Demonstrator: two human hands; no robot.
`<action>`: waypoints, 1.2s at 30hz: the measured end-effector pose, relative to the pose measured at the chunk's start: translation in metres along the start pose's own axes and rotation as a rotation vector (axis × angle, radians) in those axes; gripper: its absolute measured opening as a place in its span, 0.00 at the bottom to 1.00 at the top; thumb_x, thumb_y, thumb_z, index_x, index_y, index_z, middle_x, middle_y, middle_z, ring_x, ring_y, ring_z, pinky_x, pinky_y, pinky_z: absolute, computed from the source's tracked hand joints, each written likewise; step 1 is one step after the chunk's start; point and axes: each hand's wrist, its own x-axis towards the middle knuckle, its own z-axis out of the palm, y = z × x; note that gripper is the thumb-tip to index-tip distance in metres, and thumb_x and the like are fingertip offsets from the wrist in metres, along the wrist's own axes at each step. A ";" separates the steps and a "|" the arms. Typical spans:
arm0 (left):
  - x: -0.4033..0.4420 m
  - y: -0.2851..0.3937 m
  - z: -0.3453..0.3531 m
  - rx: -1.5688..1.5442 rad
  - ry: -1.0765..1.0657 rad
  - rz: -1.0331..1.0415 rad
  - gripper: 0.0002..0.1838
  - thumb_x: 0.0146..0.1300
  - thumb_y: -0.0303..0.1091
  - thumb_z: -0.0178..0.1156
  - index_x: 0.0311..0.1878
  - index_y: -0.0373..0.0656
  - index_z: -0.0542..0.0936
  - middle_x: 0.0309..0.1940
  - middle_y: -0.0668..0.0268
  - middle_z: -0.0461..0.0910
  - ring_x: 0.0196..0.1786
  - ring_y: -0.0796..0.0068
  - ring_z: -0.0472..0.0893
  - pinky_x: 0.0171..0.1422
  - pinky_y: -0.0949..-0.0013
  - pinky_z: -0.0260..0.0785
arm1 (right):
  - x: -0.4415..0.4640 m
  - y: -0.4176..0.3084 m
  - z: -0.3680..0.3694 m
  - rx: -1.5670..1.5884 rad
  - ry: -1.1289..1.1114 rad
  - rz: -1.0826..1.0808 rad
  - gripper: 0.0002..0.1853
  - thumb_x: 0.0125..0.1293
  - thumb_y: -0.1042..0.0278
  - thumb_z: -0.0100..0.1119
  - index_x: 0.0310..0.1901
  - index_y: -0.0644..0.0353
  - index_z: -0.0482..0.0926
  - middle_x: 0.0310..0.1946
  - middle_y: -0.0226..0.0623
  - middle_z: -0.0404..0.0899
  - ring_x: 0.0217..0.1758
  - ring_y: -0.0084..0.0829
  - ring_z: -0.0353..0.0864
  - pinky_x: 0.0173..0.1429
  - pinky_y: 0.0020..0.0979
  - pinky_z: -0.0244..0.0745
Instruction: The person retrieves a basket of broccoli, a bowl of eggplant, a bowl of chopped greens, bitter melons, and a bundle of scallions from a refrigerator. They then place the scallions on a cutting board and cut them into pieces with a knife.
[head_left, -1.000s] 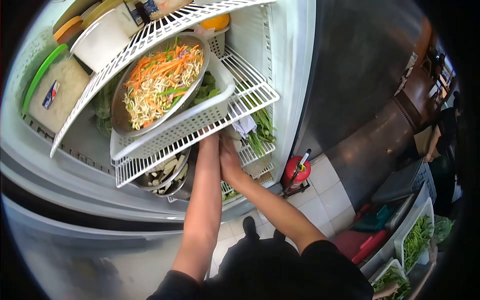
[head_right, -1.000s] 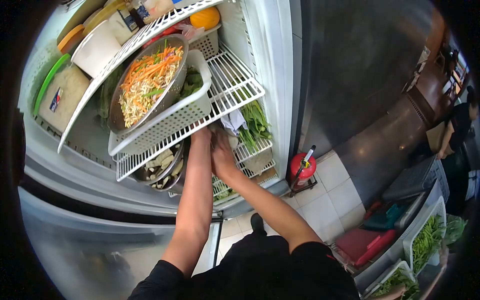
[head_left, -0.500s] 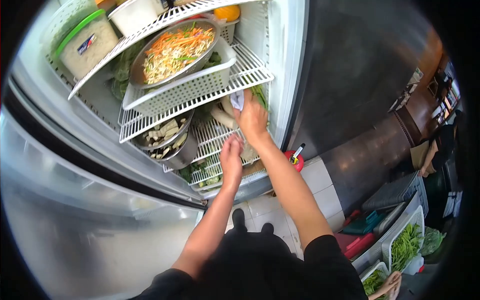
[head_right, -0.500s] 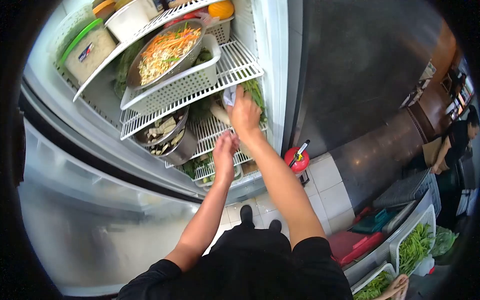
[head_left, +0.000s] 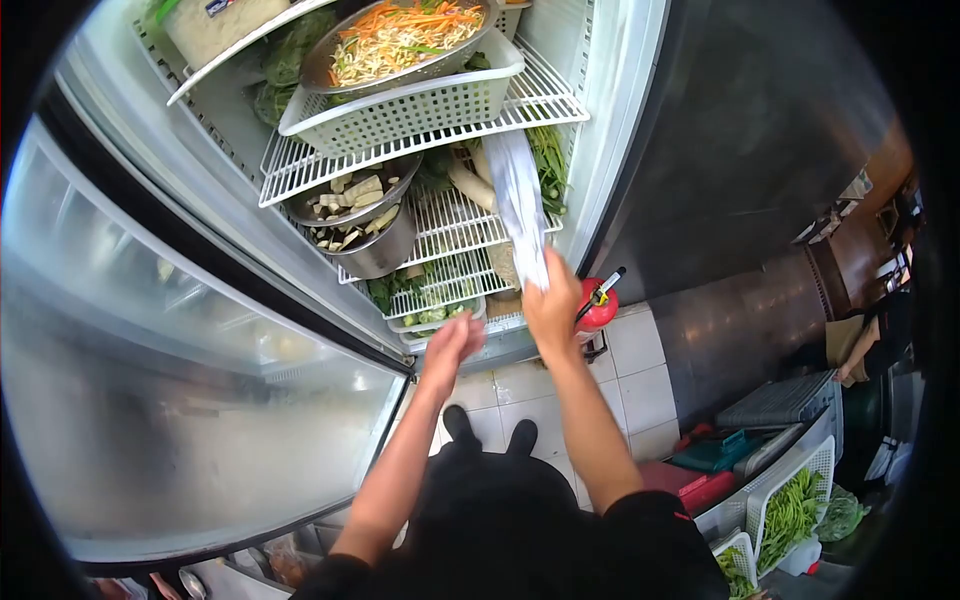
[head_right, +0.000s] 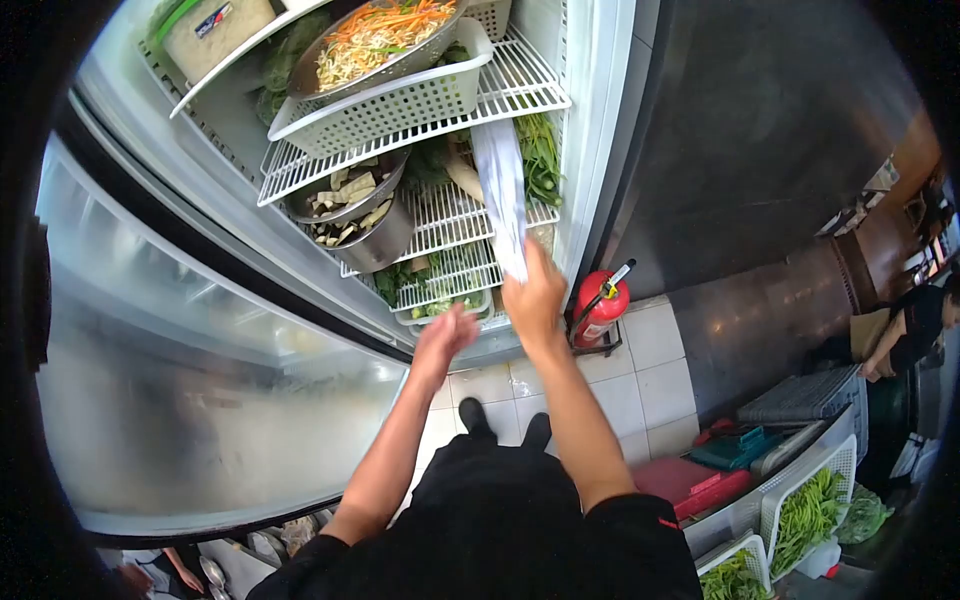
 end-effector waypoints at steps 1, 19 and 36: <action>0.020 0.018 0.013 -0.099 -0.082 0.049 0.36 0.67 0.53 0.56 0.69 0.35 0.62 0.60 0.55 0.73 0.58 0.63 0.77 0.63 0.65 0.68 | -0.034 -0.002 -0.010 0.032 -0.004 -0.008 0.19 0.55 0.77 0.54 0.50 0.70 0.75 0.34 0.54 0.79 0.36 0.54 0.80 0.38 0.45 0.74; -0.036 -0.062 0.055 0.386 -0.697 0.229 0.28 0.48 0.22 0.70 0.54 0.39 0.73 0.44 0.67 0.80 0.47 0.75 0.79 0.53 0.68 0.73 | -0.136 -0.056 -0.085 0.302 -0.064 0.740 0.33 0.53 0.63 0.73 0.59 0.69 0.72 0.53 0.44 0.79 0.55 0.29 0.78 0.60 0.30 0.70; -0.165 -0.189 -0.196 1.026 -0.365 -0.475 0.49 0.48 0.57 0.71 0.69 0.41 0.63 0.61 0.42 0.70 0.60 0.51 0.75 0.63 0.58 0.69 | -0.273 -0.063 -0.092 0.241 0.093 0.947 0.20 0.50 0.72 0.72 0.45 0.66 0.77 0.38 0.34 0.81 0.42 0.26 0.80 0.48 0.29 0.74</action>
